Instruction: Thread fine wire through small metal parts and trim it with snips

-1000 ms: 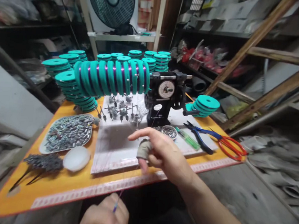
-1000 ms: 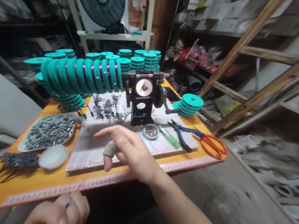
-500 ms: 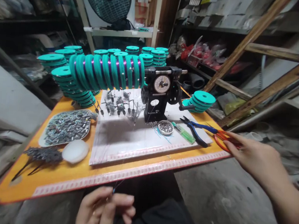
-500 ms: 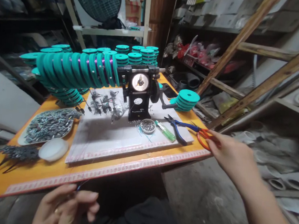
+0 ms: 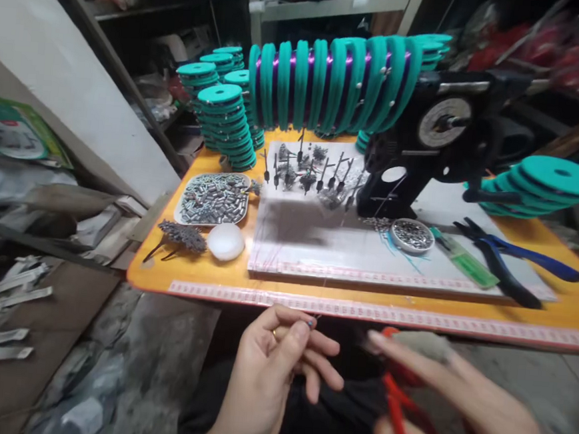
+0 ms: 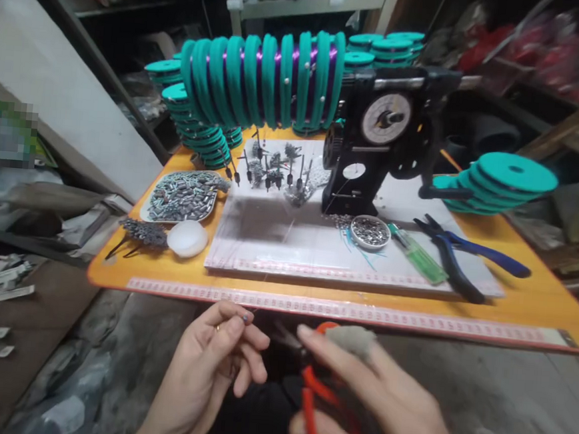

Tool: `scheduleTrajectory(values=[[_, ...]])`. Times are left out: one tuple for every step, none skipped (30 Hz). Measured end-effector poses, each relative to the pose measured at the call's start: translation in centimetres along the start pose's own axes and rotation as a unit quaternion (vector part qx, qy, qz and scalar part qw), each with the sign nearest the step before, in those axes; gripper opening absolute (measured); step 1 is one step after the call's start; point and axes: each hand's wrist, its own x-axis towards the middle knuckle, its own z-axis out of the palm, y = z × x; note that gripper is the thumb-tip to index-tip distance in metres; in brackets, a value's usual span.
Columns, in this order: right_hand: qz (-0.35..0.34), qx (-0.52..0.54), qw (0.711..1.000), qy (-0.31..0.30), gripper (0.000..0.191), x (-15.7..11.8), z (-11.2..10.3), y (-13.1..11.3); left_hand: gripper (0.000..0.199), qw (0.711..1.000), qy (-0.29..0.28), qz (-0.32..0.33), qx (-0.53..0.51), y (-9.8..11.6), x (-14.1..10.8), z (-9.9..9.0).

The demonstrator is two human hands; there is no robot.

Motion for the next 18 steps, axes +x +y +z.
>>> scheduleTrajectory(values=[[-0.025,0.016,0.999,-0.027,0.049,0.1,0.8,-0.6,0.019,1.0,-0.002,0.01,0.004,0.0,0.0,-0.1],[-0.046,0.03,0.997,-0.05,0.05,0.3,1.4,-1.1,0.018,1.0,-0.001,0.02,0.009,-0.1,0.0,-0.1],[-0.063,0.042,0.995,-0.064,0.051,0.4,1.8,-1.4,0.019,0.999,-0.001,0.029,0.013,-0.2,0.0,-0.2],[-0.071,0.049,0.994,-0.066,0.052,0.4,2.1,-1.5,0.018,0.999,0.0,0.038,0.016,-0.2,0.0,-0.3],[-0.072,0.049,0.994,-0.061,0.052,0.5,2.3,-1.5,0.018,0.999,0.0,0.044,0.019,-0.2,0.0,-0.4],[-0.074,0.045,0.995,-0.058,0.053,0.4,2.5,-1.5,0.017,0.999,-0.001,0.05,0.02,-0.2,0.0,-0.5],[-0.076,0.041,0.995,-0.057,0.054,0.4,2.5,-1.4,0.016,0.998,-0.001,0.054,0.021,-0.2,0.0,-0.6],[-0.078,0.038,0.995,-0.055,0.055,0.3,2.6,-1.3,0.015,0.998,-0.002,0.056,0.022,-0.2,0.0,-0.6],[-0.078,0.036,0.995,-0.054,0.056,0.3,2.7,-1.3,0.015,0.998,-0.003,0.058,0.023,-0.2,0.1,-0.7],[-0.079,0.035,0.995,-0.054,0.057,0.2,2.7,-1.2,0.014,0.998,-0.005,0.06,0.024,-0.1,0.1,-0.7],[-0.078,0.036,0.995,-0.053,0.057,0.2,2.7,-1.3,0.013,0.998,-0.006,0.062,0.025,-0.1,0.1,-0.7],[-0.076,0.037,0.995,-0.053,0.058,0.1,2.7,-1.3,0.013,0.998,-0.008,0.064,0.027,-0.1,0.1,-0.7],[-0.072,0.039,0.995,-0.053,0.058,0.1,2.8,-1.3,0.012,0.997,-0.011,0.064,0.029,-0.1,0.1,-0.7],[-0.07,0.041,0.995,-0.055,0.059,0.1,2.7,-1.4,0.011,0.997,-0.013,0.065,0.031,-0.1,0.1,-0.7],[-0.068,0.043,0.995,-0.058,0.06,0.0,2.7,-1.4,0.011,0.997,-0.014,0.065,0.033,-0.1,0.1,-0.7],[-0.067,0.046,0.995,-0.058,0.06,0.0,2.7,-1.4,0.011,0.997,-0.015,0.064,0.034,-0.1,0.1,-0.6],[-0.068,0.048,0.995,-0.059,0.061,0.0,2.7,-1.5,0.011,0.997,-0.014,0.064,0.034,-0.2,0.1,-0.6],[-0.069,0.049,0.995,-0.06,0.061,0.0,2.7,-1.5,0.011,0.997,-0.013,0.066,0.033,-0.2,0.1,-0.6]])
